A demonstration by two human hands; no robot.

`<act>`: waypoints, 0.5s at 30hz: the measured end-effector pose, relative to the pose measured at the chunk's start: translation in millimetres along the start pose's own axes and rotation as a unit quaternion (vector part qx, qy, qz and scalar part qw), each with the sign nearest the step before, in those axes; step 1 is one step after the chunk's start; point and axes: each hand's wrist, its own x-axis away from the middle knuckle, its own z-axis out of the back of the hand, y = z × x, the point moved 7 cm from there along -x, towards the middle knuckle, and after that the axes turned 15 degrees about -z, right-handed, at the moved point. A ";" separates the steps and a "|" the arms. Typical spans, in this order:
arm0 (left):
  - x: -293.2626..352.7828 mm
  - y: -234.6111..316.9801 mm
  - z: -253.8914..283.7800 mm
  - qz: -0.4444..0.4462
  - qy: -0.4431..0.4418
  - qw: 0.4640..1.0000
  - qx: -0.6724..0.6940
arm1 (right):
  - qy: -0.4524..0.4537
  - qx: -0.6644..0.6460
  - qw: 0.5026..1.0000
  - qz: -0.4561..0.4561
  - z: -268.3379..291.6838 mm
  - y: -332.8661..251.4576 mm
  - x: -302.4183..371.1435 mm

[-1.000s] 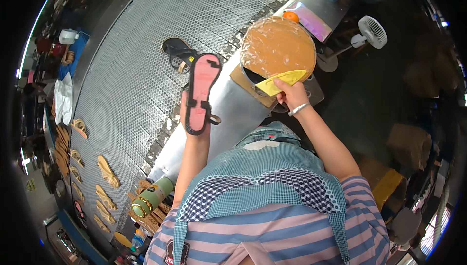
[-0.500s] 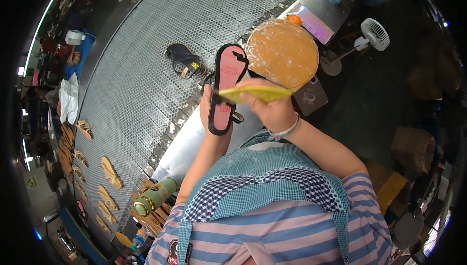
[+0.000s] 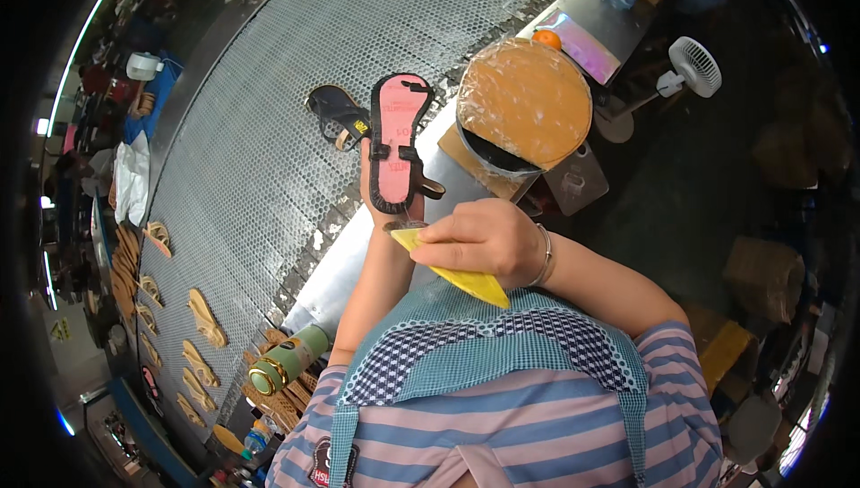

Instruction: The person picks up sandal soles from a conveyor belt and applies glue around their edges using a plastic scraper.

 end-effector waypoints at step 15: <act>-4.2 57.5 46.7 0.230 -0.027 0.972 0.032 | 0.218 -0.132 0.903 -0.347 64.1 94.6 46.2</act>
